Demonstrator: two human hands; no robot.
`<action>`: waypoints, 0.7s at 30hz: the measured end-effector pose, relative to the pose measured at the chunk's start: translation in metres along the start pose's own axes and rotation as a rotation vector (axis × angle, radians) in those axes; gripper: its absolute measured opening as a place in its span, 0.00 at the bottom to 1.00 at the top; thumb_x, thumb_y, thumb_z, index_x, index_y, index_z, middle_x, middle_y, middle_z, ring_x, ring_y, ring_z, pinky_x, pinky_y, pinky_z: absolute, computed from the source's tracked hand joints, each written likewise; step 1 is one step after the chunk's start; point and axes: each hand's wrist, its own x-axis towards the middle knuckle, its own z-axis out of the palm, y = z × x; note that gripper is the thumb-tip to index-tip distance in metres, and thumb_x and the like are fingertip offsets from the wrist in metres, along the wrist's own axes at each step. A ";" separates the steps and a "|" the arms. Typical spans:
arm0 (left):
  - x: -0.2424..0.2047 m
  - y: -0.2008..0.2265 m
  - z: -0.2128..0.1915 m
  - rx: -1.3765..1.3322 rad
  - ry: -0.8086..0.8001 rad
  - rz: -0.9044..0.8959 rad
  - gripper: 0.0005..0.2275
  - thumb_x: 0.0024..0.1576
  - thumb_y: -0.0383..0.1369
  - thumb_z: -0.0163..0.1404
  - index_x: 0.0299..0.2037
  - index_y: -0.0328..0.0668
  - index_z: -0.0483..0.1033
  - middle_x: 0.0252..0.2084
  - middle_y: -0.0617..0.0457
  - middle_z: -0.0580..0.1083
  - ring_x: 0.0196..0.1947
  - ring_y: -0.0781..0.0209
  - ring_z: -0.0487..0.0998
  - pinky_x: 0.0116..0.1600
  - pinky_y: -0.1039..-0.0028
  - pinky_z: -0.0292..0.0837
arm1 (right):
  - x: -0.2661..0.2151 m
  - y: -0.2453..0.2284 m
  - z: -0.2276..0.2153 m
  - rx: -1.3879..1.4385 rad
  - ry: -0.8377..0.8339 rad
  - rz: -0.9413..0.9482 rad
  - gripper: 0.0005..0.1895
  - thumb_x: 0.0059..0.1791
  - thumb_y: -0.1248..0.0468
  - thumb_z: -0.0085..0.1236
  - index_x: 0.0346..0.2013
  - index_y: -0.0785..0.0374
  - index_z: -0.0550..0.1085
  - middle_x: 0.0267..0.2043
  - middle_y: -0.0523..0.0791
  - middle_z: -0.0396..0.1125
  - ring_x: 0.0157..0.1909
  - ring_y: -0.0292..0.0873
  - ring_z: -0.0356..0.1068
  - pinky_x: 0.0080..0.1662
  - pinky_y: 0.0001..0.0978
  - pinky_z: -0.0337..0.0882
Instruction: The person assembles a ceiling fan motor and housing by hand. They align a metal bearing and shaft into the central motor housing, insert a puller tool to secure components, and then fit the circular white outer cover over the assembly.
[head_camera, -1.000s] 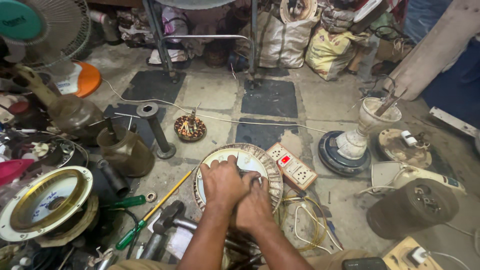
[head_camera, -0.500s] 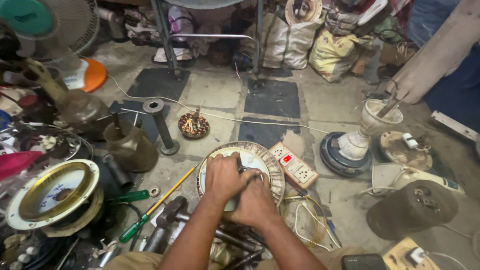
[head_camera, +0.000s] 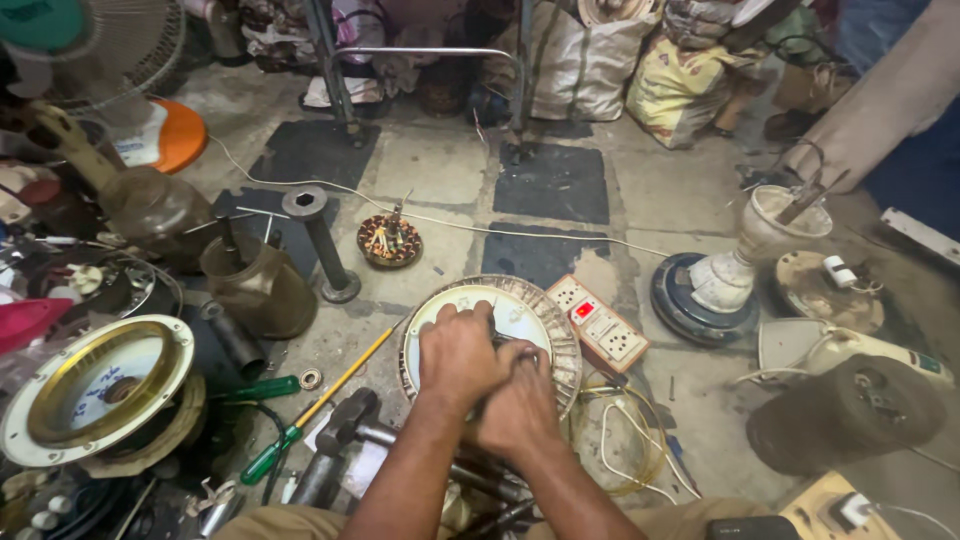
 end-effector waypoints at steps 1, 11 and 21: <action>-0.001 -0.002 0.000 -0.023 -0.027 -0.016 0.30 0.47 0.58 0.60 0.44 0.37 0.77 0.37 0.39 0.78 0.46 0.41 0.77 0.49 0.54 0.74 | 0.002 0.000 0.003 -0.042 0.044 -0.011 0.40 0.38 0.41 0.62 0.55 0.64 0.71 0.50 0.62 0.66 0.57 0.61 0.63 0.66 0.55 0.50; -0.011 -0.010 -0.002 -0.056 0.037 0.053 0.33 0.46 0.59 0.59 0.48 0.35 0.77 0.41 0.39 0.78 0.48 0.41 0.75 0.51 0.53 0.72 | -0.015 -0.010 0.000 -0.074 0.079 -0.053 0.45 0.36 0.40 0.67 0.58 0.65 0.68 0.56 0.59 0.65 0.63 0.62 0.59 0.66 0.53 0.50; -0.038 -0.045 0.002 -0.252 0.398 0.182 0.36 0.47 0.41 0.62 0.64 0.33 0.62 0.62 0.37 0.65 0.64 0.38 0.63 0.64 0.49 0.56 | -0.049 0.020 0.037 0.204 0.506 -0.046 0.44 0.40 0.53 0.68 0.64 0.73 0.62 0.64 0.59 0.58 0.66 0.62 0.56 0.64 0.51 0.55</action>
